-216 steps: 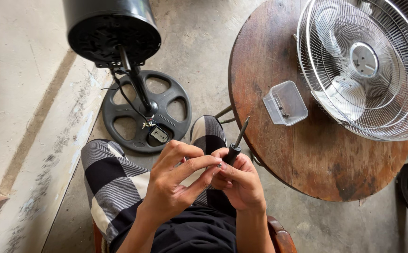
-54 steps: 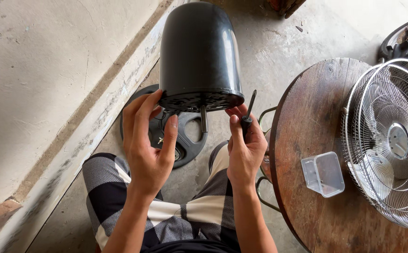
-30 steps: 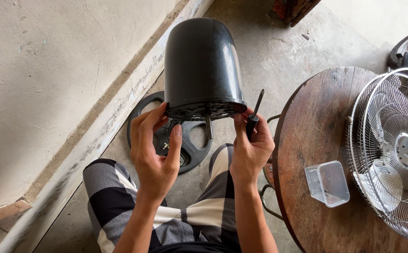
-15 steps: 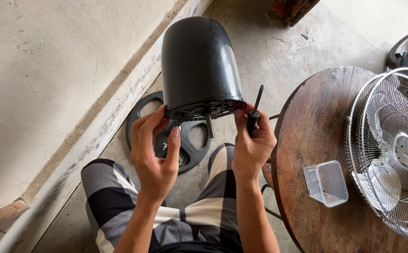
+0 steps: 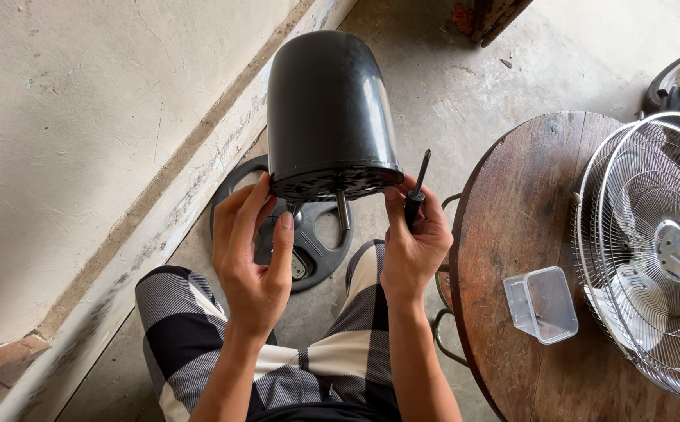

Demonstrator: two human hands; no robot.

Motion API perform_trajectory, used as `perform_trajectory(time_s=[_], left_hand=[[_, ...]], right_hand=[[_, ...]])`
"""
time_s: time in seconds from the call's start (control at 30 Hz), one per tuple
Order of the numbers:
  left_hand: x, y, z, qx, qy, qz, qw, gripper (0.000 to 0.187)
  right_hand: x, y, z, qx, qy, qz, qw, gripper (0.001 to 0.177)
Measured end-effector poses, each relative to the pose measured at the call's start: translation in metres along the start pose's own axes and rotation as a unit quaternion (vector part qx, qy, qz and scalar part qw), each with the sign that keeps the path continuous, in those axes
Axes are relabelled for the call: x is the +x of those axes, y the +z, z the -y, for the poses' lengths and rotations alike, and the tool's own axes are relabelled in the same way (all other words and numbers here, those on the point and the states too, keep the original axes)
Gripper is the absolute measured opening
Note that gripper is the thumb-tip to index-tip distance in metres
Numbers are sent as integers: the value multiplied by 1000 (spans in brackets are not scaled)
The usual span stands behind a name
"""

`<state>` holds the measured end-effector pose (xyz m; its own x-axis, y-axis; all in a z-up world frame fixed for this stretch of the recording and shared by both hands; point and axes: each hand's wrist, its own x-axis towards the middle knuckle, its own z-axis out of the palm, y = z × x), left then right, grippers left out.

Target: The person uses a screwdriver to remove screws from the rear housing of an electric fan. They place the screws into a small plastic container, then detach the rear grille and the motor cover, exposing the fan motor.

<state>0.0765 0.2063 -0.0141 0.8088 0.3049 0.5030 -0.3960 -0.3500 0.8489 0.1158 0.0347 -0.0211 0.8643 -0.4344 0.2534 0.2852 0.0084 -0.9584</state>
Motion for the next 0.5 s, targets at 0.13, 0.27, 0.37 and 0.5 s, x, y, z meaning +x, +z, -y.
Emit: perform_trajectory(time_s=[0.13, 0.27, 0.37, 0.5], left_hand=[[-3, 1, -2, 16, 5, -4, 1000, 42], [-5, 0, -3, 25, -6, -4, 1000, 44], [-6, 0, -4, 23, -9, -3, 1000, 45], [-7, 0, -5, 13, -9, 1, 1000, 45]], right_hand=[[0, 1, -2, -3, -29, 12, 1000, 24], [-1, 1, -2, -16, -22, 0, 1000, 25], [-2, 2, 0, -13, -35, 6, 999, 24], [-4, 1, 4, -42, -12, -13, 999, 23]])
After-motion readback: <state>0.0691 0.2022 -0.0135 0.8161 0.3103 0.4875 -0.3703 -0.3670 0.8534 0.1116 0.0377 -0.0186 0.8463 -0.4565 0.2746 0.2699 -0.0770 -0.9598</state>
